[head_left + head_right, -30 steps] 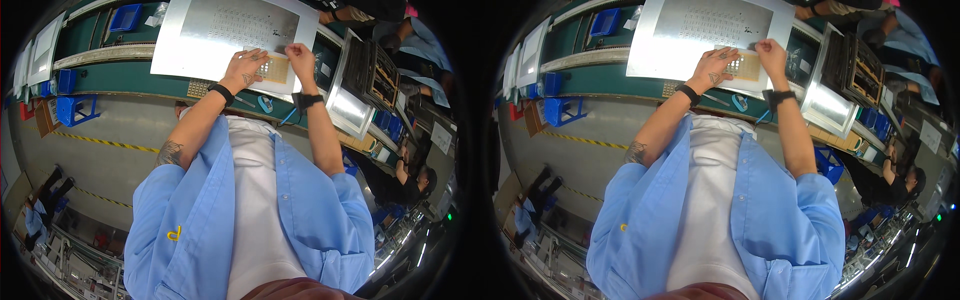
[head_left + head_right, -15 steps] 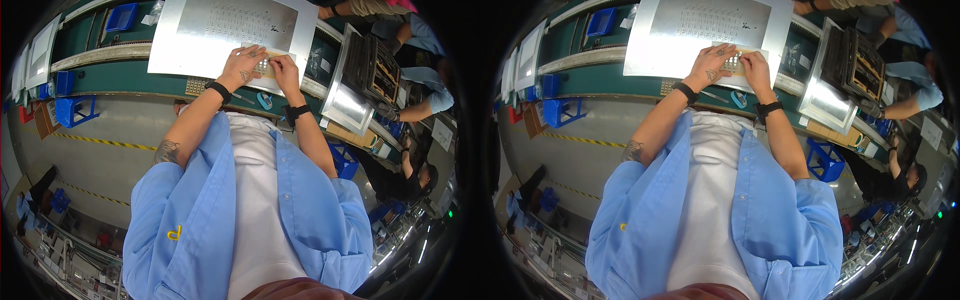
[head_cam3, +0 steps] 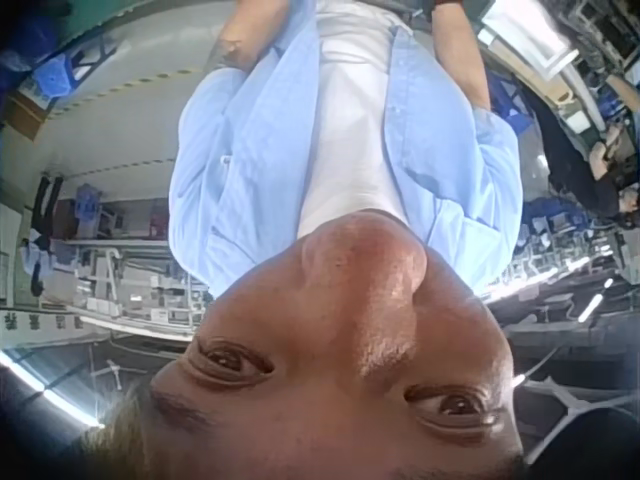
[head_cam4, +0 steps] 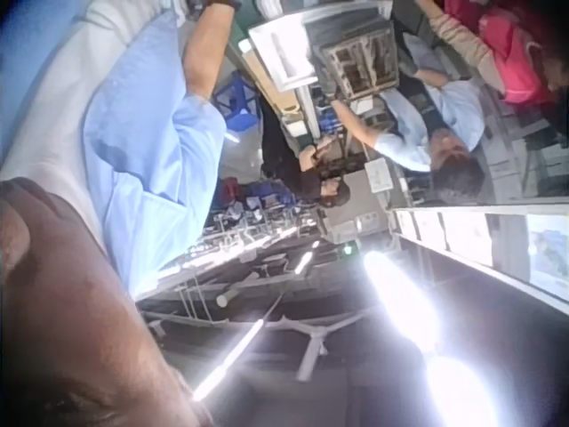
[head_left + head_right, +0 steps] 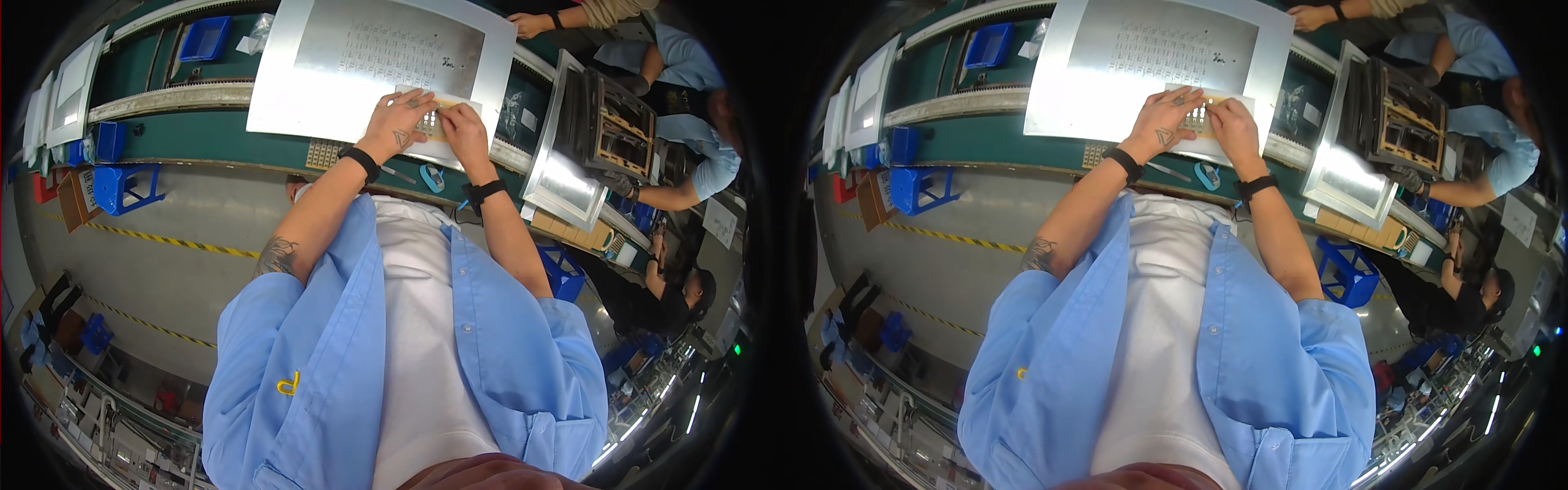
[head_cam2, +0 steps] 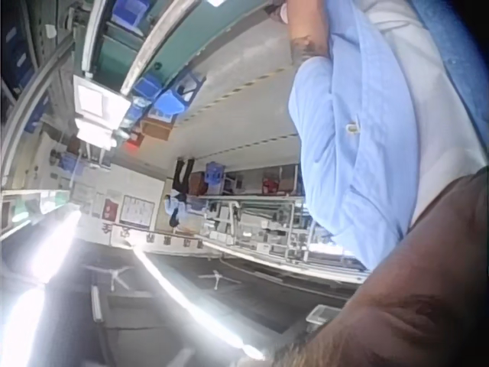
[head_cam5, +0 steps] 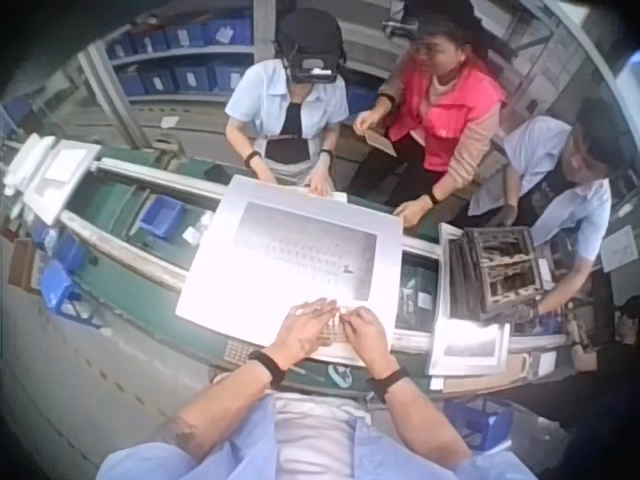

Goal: Assemble small electronic components by placing them into a grid tray at a factory workstation.

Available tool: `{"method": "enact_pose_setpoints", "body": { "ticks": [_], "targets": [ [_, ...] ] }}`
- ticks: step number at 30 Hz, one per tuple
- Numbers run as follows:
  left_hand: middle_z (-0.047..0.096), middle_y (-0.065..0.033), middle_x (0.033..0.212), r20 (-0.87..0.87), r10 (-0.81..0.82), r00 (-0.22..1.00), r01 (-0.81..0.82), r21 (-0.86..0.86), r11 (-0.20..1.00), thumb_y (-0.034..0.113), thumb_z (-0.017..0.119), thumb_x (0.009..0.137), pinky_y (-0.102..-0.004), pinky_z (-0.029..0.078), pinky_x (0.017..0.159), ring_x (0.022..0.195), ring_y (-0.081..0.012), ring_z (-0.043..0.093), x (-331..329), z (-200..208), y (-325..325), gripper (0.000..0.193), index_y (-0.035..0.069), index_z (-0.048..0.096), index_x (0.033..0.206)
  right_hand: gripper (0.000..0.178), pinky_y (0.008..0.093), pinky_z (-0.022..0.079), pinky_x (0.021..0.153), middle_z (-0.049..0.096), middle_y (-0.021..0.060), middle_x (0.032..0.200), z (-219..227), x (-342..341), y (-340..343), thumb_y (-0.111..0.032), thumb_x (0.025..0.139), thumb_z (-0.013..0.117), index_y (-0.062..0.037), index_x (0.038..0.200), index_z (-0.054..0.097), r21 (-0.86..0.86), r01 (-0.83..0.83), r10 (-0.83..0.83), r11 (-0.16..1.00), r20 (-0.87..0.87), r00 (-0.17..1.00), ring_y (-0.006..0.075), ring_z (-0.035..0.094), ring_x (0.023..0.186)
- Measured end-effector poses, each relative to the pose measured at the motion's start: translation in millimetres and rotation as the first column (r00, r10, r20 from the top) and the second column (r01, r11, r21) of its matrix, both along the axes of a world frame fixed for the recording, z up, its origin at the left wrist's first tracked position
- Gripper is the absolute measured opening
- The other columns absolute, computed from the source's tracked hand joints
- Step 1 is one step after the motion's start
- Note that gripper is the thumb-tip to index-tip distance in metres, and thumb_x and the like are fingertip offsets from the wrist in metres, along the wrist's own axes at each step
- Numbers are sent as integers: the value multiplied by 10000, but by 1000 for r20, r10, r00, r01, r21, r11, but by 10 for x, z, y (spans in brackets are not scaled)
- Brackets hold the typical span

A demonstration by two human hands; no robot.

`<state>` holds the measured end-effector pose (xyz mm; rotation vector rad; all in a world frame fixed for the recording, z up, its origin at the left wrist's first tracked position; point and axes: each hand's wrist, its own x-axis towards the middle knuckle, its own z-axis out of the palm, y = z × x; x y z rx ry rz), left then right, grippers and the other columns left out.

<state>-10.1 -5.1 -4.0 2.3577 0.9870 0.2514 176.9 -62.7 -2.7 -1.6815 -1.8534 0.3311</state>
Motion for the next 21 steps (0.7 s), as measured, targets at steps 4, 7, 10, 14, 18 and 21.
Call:
{"method": "enact_pose_setpoints", "body": {
  "ticks": [4, 7, 10, 14, 18, 21],
  "targets": [
    [476, 41, 1544, -14, -30, 999, 30, -5, 1000, 304, 808, 776, -425, 312, 1157, 1452, -174, 385, 12, 2, 7, 706, 177, 546, 1419, 101, 385, 547, 682, 616, 105, 845, 24, 6, 22, -57, 833, 719, -40, 932, 709, 26, -37, 35, 999, 70, 997, 310, 646, 775],
    [474, 39, 1546, -15, -29, 999, 28, -5, 1000, 315, 810, 770, -425, 311, 1156, 1454, -175, 383, -20, -10, 6, 717, 174, 545, 1421, 98, 385, 548, 680, 621, 105, 850, 29, -27, 35, -61, 835, 718, -36, 928, 697, -9, -24, 25, 1000, 59, 998, 306, 652, 778],
    [475, 39, 1544, -6, -22, 1000, 22, -11, 1000, 316, 812, 764, -419, 304, 1161, 1454, -168, 381, -10, -36, 21, 716, 181, 545, 1414, 97, 375, 552, 682, 637, 109, 869, 15, -3, 41, -66, 846, 714, -26, 930, 686, -59, 4, -3, 998, 16, 1000, 298, 662, 774],
    [475, 45, 1542, -4, -15, 1000, 15, -29, 999, 318, 814, 762, -416, 297, 1168, 1456, -158, 377, -23, -43, 0, 713, 191, 542, 1409, 98, 349, 559, 692, 659, 115, 905, -16, -30, -94, -73, 867, 702, -13, 942, 681, -245, 171, -223, 954, -203, 953, 273, 682, 764],
    [462, 60, 1554, -11, -31, 999, 31, -3, 1000, 336, 811, 771, -429, 306, 1159, 1464, -169, 369, -2, -58, 36, 728, 182, 539, 1428, 119, 306, 535, 669, 659, 108, 925, -5, 25, -72, -49, 884, 694, 13, 985, 701, -183, 170, -206, 968, -202, 958, 193, 655, 719],
    [457, 64, 1556, -23, -24, 999, 24, -11, 1000, 337, 809, 774, -430, 307, 1160, 1464, -168, 368, 0, -63, 35, 721, 189, 540, 1427, 145, 333, 561, 705, 671, 113, 928, 33, 8, -60, -67, 877, 691, -19, 1009, 726, -177, 146, -178, 973, -181, 967, 257, 685, 749]
  ]
}}
